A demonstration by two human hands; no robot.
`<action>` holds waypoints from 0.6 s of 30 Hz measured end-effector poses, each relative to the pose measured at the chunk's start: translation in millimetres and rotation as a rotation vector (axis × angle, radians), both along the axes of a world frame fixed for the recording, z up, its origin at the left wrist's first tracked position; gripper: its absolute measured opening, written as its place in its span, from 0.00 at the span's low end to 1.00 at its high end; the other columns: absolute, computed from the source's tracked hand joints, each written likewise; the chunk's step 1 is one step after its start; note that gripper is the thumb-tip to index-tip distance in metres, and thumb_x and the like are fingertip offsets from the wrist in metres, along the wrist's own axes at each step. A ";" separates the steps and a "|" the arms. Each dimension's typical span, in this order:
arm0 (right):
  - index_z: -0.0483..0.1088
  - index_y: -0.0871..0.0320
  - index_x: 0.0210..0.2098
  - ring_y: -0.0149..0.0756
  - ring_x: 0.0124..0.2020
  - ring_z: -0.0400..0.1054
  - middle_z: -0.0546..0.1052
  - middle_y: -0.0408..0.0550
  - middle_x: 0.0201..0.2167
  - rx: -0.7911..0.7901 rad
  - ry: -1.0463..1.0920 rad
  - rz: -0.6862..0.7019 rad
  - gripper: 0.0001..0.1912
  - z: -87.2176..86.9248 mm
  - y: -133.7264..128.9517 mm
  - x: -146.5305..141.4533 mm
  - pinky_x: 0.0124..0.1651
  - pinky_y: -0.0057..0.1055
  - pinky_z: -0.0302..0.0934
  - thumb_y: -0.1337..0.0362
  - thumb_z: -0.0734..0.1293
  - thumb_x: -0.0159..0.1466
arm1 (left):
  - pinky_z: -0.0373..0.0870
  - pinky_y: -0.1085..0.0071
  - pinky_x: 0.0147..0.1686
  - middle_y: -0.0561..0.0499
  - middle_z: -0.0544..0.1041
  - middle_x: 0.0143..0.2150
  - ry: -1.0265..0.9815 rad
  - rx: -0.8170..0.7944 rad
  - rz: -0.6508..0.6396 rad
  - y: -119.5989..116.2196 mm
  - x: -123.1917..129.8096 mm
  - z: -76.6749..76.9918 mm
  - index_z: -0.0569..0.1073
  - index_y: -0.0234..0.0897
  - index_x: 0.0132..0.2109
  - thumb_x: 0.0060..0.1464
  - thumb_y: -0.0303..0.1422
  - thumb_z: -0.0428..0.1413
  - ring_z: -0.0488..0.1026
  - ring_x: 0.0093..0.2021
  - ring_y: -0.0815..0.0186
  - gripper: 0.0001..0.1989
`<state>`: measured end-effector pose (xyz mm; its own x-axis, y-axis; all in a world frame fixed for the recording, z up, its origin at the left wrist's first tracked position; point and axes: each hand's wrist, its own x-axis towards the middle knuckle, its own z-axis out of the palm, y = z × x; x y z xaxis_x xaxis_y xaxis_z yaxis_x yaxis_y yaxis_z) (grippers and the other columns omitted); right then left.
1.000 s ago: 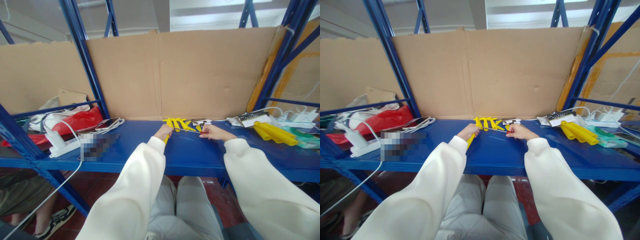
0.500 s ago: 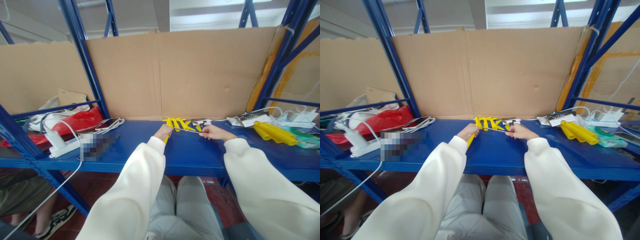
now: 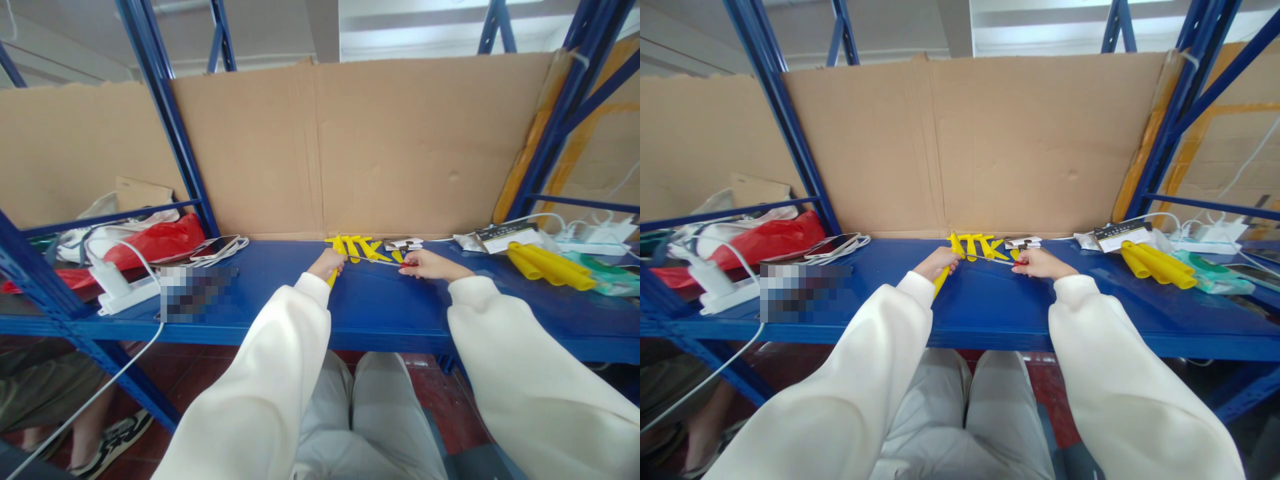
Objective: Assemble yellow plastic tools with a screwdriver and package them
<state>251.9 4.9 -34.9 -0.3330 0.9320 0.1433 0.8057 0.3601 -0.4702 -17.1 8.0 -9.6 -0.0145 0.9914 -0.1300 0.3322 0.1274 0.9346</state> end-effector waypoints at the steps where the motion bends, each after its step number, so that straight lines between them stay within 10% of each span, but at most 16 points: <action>1: 0.69 0.56 0.26 0.35 0.23 0.68 0.73 0.45 0.19 -0.001 0.000 0.001 0.27 0.3 -0.2 -0.2 0.28 0.30 0.60 0.37 0.68 0.53 | 0.52 0.76 0.19 0.60 0.60 0.15 0.000 0.000 -0.001 -0.1 -0.1 -0.1 0.67 0.34 0.29 0.60 0.18 0.52 0.57 0.16 0.74 0.12; 18: 0.66 0.55 0.23 0.32 0.20 0.64 0.73 0.47 0.20 -0.128 0.007 -0.026 0.30 4.3 -7.8 -7.6 0.21 0.28 0.55 0.33 0.65 0.54 | 0.51 0.77 0.18 0.61 0.60 0.15 -0.027 -0.006 0.005 2.7 -0.5 -2.3 0.69 0.33 0.31 0.59 0.21 0.57 0.56 0.15 0.76 0.09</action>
